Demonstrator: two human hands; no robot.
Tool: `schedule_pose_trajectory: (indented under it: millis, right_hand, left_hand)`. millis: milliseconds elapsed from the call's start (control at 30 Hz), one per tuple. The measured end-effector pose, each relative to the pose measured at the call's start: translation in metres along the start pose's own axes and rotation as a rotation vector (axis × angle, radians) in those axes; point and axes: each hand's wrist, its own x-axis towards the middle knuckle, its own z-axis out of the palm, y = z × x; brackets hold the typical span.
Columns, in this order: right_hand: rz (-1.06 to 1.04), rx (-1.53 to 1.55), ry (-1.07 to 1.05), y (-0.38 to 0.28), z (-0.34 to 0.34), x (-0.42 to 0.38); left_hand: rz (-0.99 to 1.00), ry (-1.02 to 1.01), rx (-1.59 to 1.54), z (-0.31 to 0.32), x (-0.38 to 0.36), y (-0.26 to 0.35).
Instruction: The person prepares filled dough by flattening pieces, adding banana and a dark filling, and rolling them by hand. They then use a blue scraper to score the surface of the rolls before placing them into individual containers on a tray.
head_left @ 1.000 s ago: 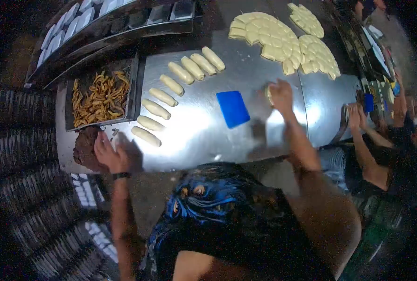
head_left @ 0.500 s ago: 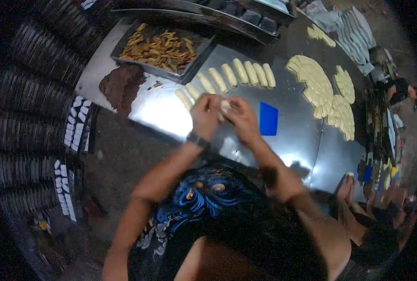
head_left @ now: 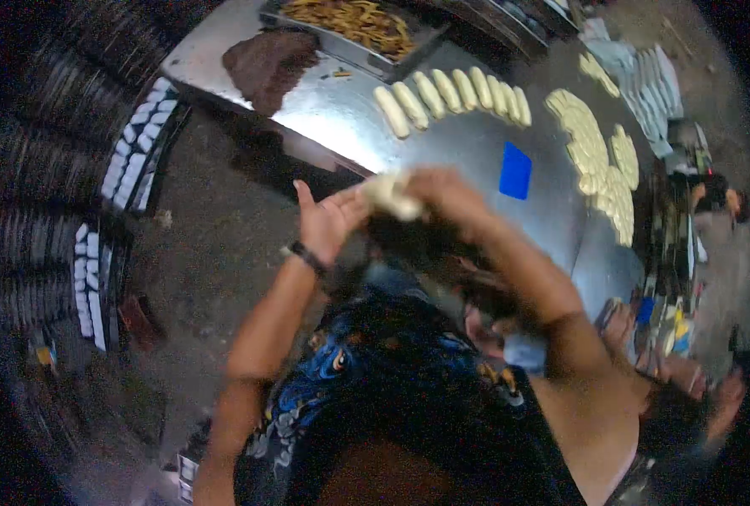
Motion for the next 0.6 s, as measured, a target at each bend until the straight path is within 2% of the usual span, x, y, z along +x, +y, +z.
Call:
schedule_pose_trajectory:
  millis: [33,67,100,133,167,200,267,300,333,367,400,433,467,500,533,600]
  right_hand:
    - [-0.128,-0.154,0.116,-0.018,-0.027,0.000]
    - [-0.322,-0.427,0.528,-0.059,-0.040,-0.025]
    - [-0.556,-0.476,0.765,-0.079,-0.067,-0.041]
    - [-0.751,-0.507,0.915,-0.079,-0.091,-0.053]
    - [-0.853,-0.577,1.042,-0.070,-0.109,-0.060]
    - [-0.844,-0.651,1.102,-0.049,-0.117,-0.059]
    - [-0.579,-0.826,0.994,0.024,-0.108,-0.039]
    - [-0.316,-0.990,0.777,0.071,-0.089,-0.032]
    - [-0.143,-1.181,0.522,0.118,-0.062,-0.036]
    - [-0.183,-1.232,0.433,0.150,-0.039,-0.050]
    - [-0.269,-0.997,0.460,0.155,-0.036,-0.061]
    - [-0.304,-1.048,0.498,0.161,-0.044,-0.060]
    - [-0.187,-0.819,0.441,0.157,-0.062,-0.055]
    - [-0.062,-0.590,0.377,0.148,-0.082,-0.050]
    - [0.004,-0.653,0.249,0.123,-0.102,-0.039]
    - [-0.281,-0.640,0.352,0.084,-0.123,-0.003]
  left_hand:
    - [-0.043,0.015,0.119,0.006,0.002,0.005]
    - [-0.025,0.070,0.219,0.023,0.007,0.006]
    - [-0.003,0.132,0.318,0.041,0.012,0.006]
    - [0.027,0.197,0.416,0.051,0.019,0.004]
    - [0.054,0.148,0.325,0.054,0.029,0.002]
    - [0.086,0.169,0.382,0.057,0.043,-0.003]
    - [0.169,0.214,0.490,0.072,0.076,-0.021]
    - [0.120,0.318,0.589,0.105,0.082,-0.029]
    - [0.322,0.207,0.621,0.096,0.107,-0.061]
    - [0.578,0.090,0.901,0.090,0.131,-0.087]
    - [0.876,0.027,1.148,0.084,0.155,-0.114]
    - [0.366,-0.147,1.867,0.164,0.113,-0.064]
    - [0.636,-0.220,2.156,0.143,0.137,-0.089]
    - [0.509,-0.436,2.367,0.120,0.157,-0.106]
    - [0.795,-0.484,2.284,0.087,0.161,-0.113]
    - [0.767,-0.438,2.396,0.081,0.166,-0.116]
